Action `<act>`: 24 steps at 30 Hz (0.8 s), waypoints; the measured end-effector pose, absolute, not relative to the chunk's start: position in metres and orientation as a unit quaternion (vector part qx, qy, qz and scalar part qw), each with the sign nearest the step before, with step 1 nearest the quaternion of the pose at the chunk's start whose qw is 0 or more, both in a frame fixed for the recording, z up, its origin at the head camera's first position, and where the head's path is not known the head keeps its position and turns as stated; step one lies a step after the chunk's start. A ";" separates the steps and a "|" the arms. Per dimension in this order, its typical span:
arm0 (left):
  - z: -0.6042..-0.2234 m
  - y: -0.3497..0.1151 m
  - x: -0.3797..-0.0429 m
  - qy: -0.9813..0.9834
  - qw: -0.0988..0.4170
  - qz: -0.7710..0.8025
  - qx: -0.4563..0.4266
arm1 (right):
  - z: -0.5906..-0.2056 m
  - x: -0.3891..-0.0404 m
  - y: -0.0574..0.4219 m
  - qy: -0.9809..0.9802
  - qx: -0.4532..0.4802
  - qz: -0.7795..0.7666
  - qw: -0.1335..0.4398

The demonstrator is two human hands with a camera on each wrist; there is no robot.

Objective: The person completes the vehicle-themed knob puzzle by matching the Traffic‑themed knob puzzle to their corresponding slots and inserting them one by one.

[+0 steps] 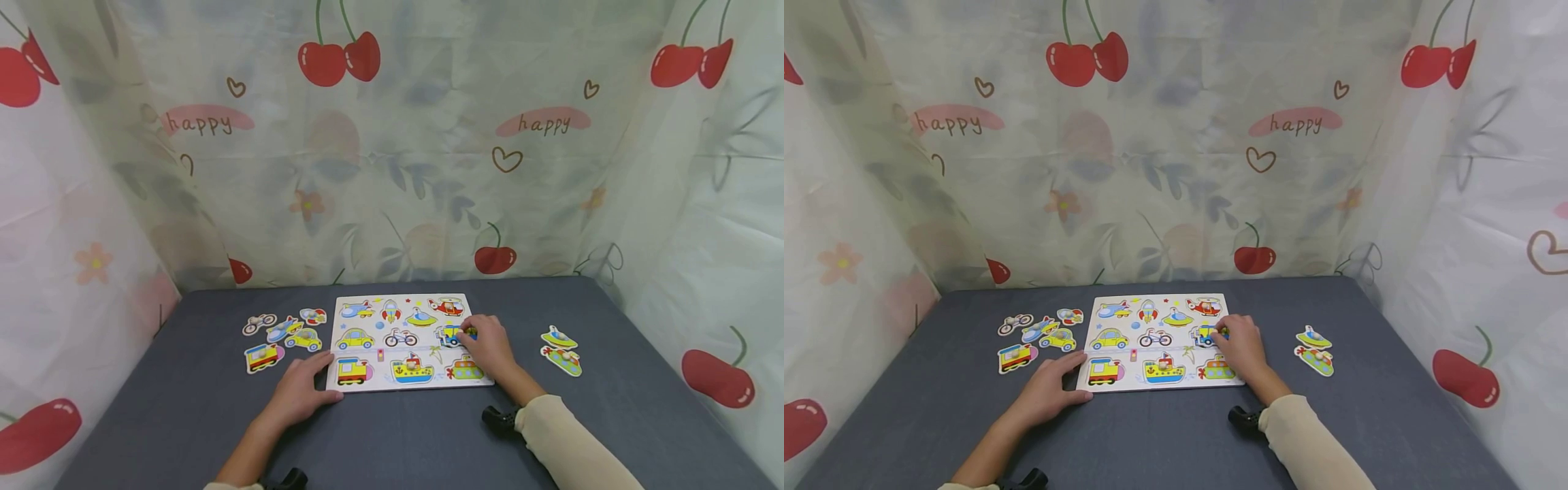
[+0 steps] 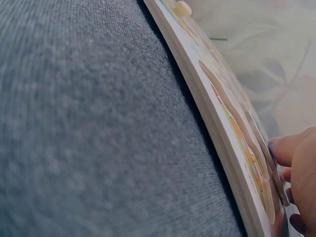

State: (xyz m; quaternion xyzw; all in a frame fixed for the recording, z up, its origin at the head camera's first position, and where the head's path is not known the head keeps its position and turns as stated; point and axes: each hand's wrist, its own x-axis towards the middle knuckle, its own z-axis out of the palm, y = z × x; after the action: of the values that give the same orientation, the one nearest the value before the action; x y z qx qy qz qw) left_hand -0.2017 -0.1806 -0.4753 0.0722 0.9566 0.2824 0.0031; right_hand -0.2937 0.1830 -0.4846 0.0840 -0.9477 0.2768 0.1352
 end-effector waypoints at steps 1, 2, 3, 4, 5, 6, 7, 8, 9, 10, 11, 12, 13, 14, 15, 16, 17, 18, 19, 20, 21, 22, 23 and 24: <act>-0.476 -0.180 -0.202 0.957 0.004 0.282 0.072 | -0.485 -0.294 0.182 -0.948 0.083 0.276 0.135; -0.476 -0.181 -0.202 0.957 0.004 0.282 0.072 | -0.485 -0.294 0.182 -0.948 0.083 0.276 0.135; -0.476 -0.181 -0.202 0.957 0.004 0.281 0.072 | -0.485 -0.294 0.181 -0.948 0.084 0.277 0.135; -0.476 -0.181 -0.202 0.957 0.004 0.281 0.073 | -0.485 -0.294 0.181 -0.947 0.084 0.278 0.135; -0.476 -0.181 -0.202 0.957 0.004 0.281 0.073 | -0.485 -0.294 0.180 -0.947 0.085 0.280 0.135; -0.476 -0.181 -0.202 0.957 0.004 0.281 0.073 | -0.485 -0.294 0.180 -0.946 0.086 0.280 0.136; -0.476 -0.181 -0.202 0.957 0.004 0.281 0.072 | -0.486 -0.294 0.179 -0.946 0.088 0.281 0.137; -0.477 -0.181 -0.202 0.957 0.004 0.281 0.072 | -0.486 -0.294 0.179 -0.945 0.089 0.282 0.137; -0.477 -0.181 -0.202 0.957 0.004 0.282 0.073 | -0.486 -0.294 0.178 -0.945 0.090 0.284 0.137; -0.477 -0.181 -0.202 0.957 0.004 0.282 0.073 | -0.486 -0.294 0.178 -0.945 0.091 0.284 0.137; -0.477 -0.181 -0.202 0.956 0.003 0.282 0.074 | -0.487 -0.294 0.178 -0.945 0.092 0.283 0.138; -0.477 -0.181 -0.202 0.956 0.003 0.283 0.074 | -0.487 -0.294 0.177 -0.945 0.092 0.283 0.138; -0.477 -0.181 -0.202 0.956 0.002 0.283 0.075 | -0.487 -0.294 0.177 -0.945 0.093 0.283 0.138; -0.477 -0.181 -0.202 0.956 0.002 0.283 0.075 | -0.487 -0.294 0.176 -0.945 0.093 0.283 0.139; -0.477 -0.181 -0.202 0.956 0.001 0.283 0.076 | -0.487 -0.294 0.176 -0.944 0.094 0.283 0.139; -0.477 -0.181 -0.202 0.956 0.000 0.283 0.076 | -0.487 -0.293 0.176 -0.944 0.096 0.282 0.140; -0.477 -0.181 -0.203 0.956 0.000 0.283 0.076 | -0.486 -0.293 0.175 -0.944 0.098 0.281 0.141; -0.477 -0.181 -0.203 0.956 0.000 0.283 0.076 | -0.486 -0.292 0.175 -0.944 0.099 0.281 0.142; -0.477 -0.181 -0.203 0.956 0.000 0.282 0.076 | -0.486 -0.292 0.175 -0.944 0.100 0.280 0.143; -0.477 -0.181 -0.203 0.956 0.000 0.282 0.076 | -0.486 -0.291 0.175 -0.944 0.101 0.280 0.143; -0.477 -0.181 -0.203 0.957 0.001 0.281 0.075 | -0.486 -0.291 0.175 -0.944 0.102 0.281 0.143; -0.477 -0.181 -0.203 0.957 0.001 0.281 0.075 | -0.486 -0.291 0.175 -0.944 0.103 0.281 0.143; -0.477 -0.181 -0.203 0.957 0.002 0.282 0.074 | -0.486 -0.290 0.175 -0.944 0.103 0.280 0.143; -0.477 -0.181 -0.203 0.957 0.002 0.282 0.074 | -0.486 -0.290 0.175 -0.944 0.103 0.280 0.143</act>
State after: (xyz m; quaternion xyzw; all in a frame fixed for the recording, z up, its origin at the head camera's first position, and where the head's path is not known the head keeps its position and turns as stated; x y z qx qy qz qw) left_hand -0.2025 -0.1813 -0.4771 0.0739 0.9566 0.2819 0.0021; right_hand -0.2902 0.1746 -0.4864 0.1033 -0.9437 0.2802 0.1425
